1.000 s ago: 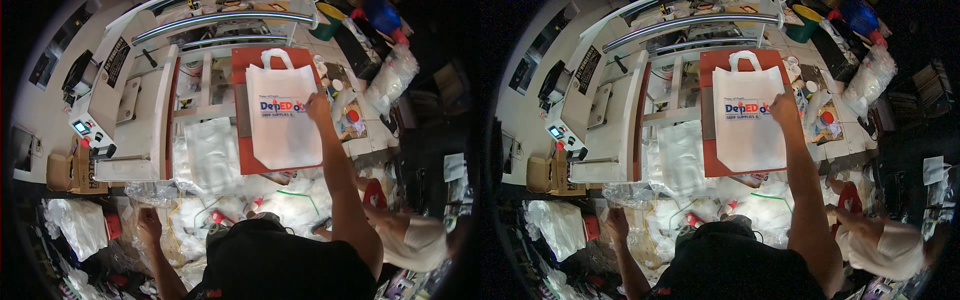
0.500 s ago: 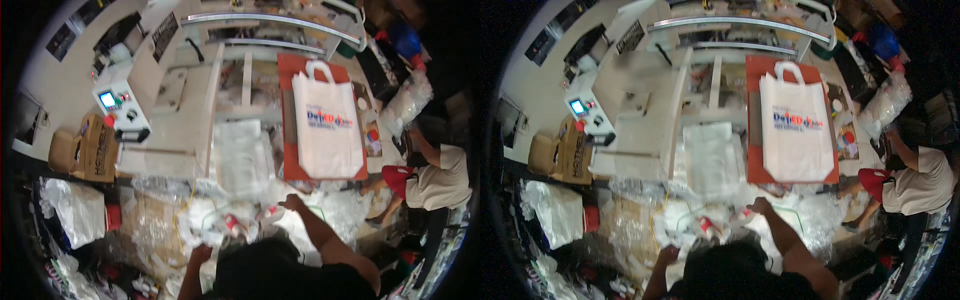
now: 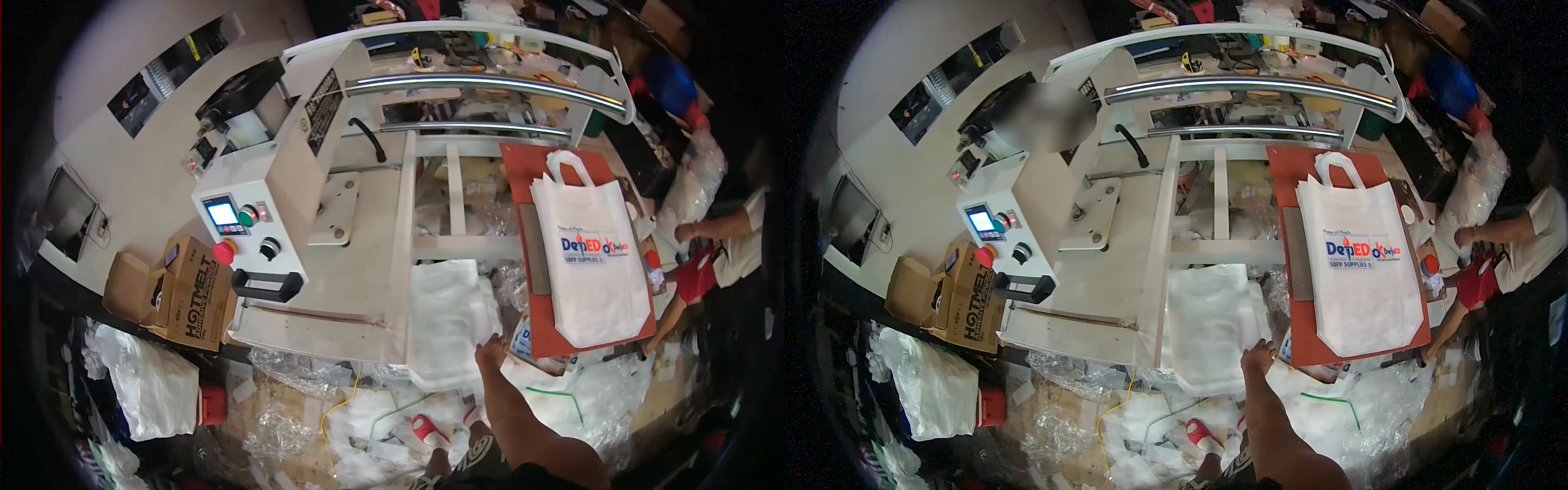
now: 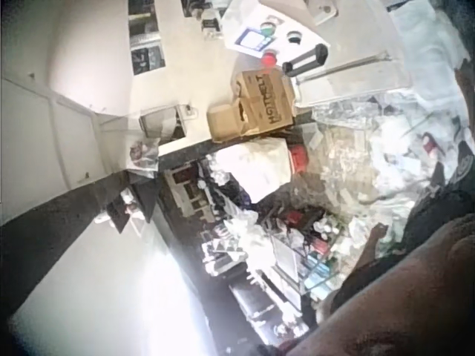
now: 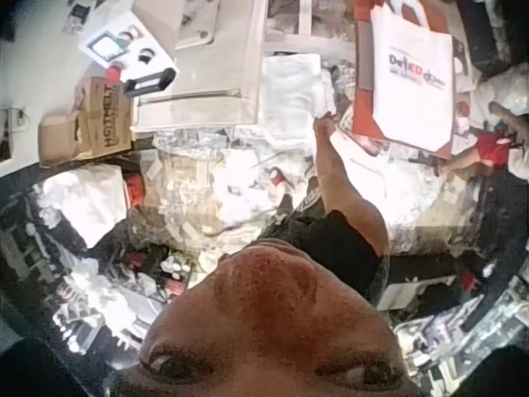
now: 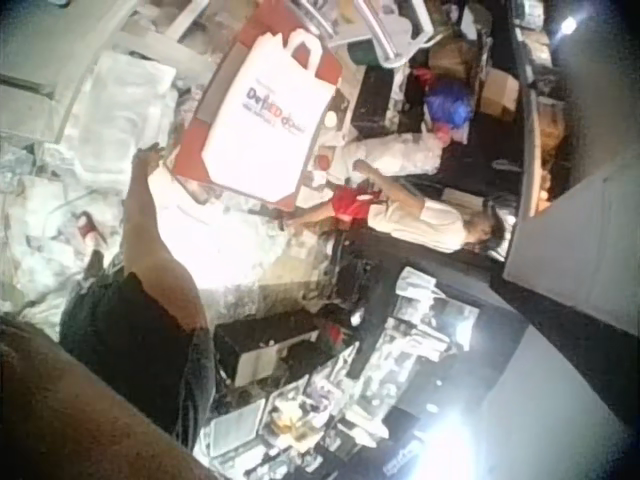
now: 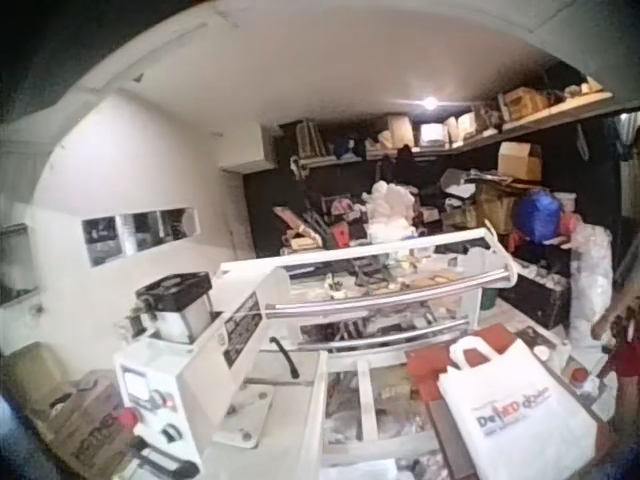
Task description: The person prints designs onto tote bags by placing transfer sheets on the bags, operating a heat press machine to press the designs, and removing the printed bags.
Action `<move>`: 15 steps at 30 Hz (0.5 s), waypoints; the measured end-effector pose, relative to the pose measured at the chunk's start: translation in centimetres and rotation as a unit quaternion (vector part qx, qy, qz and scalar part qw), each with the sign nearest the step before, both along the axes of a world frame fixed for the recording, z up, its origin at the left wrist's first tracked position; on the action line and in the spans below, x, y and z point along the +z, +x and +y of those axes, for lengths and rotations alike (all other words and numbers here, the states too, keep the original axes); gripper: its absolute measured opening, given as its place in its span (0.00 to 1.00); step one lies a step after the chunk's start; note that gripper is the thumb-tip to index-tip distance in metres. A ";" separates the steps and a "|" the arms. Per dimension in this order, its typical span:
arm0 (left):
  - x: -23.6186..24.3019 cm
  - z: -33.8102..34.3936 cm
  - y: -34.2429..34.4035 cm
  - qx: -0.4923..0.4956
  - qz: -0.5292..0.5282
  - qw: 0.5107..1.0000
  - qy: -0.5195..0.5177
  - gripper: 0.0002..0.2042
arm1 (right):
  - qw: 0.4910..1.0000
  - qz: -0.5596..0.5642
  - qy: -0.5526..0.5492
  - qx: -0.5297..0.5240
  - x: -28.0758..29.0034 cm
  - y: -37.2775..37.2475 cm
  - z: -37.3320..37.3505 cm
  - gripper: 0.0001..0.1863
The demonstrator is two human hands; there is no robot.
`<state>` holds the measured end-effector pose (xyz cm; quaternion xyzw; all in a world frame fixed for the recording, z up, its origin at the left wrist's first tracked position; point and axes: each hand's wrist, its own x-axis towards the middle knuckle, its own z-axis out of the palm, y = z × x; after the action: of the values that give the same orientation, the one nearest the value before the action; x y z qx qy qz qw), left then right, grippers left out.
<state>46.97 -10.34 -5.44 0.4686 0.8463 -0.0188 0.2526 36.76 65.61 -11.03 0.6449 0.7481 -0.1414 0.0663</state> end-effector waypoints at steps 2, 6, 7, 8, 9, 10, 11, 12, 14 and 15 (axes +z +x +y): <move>-1.5 -0.3 -0.7 0.049 -0.033 0.998 0.000 0.13 | 1.000 0.007 0.021 0.000 -0.1 0.3 0.3 0.30; -2.5 1.7 -1.8 0.318 -0.174 0.927 -0.100 0.15 | 0.998 -0.013 0.060 0.030 -1.3 0.4 0.7 0.28; -2.1 2.0 -1.9 0.350 -0.180 0.913 -0.106 0.16 | 0.998 0.004 0.049 0.029 -0.9 0.0 0.2 0.25; -2.8 3.3 -2.5 0.362 -0.197 0.905 -0.107 0.16 | 0.998 -0.008 0.056 0.021 -1.1 0.8 0.9 0.25; -2.9 4.4 -3.1 0.366 -0.201 0.902 -0.105 0.17 | 0.998 0.008 0.061 0.025 -1.4 0.8 1.3 0.22; -2.8 5.2 -3.7 0.360 -0.184 0.910 -0.093 0.20 | 0.997 0.025 0.064 0.029 -1.7 1.2 1.5 0.19; -2.5 5.8 -4.1 0.363 -0.182 0.909 -0.093 0.20 | 0.997 0.026 0.064 0.031 -1.0 1.0 0.9 0.19; -2.2 6.5 -4.5 0.323 -0.171 0.928 -0.075 0.18 | 0.991 0.099 0.067 0.062 0.8 0.5 0.0 0.17; -2.2 8.9 -6.4 0.230 -0.150 0.961 -0.036 0.15 | 0.979 0.170 0.078 0.087 5.0 1.0 -1.3 0.16; -2.3 10.7 -7.7 0.179 -0.139 0.974 -0.011 0.14 | 0.966 0.245 -0.022 0.080 7.1 1.6 -1.5 0.17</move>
<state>39.22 0.35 -7.78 0.3050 0.8727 0.0823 0.3723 38.39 64.15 -3.94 0.5271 0.7875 -0.3054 -0.0937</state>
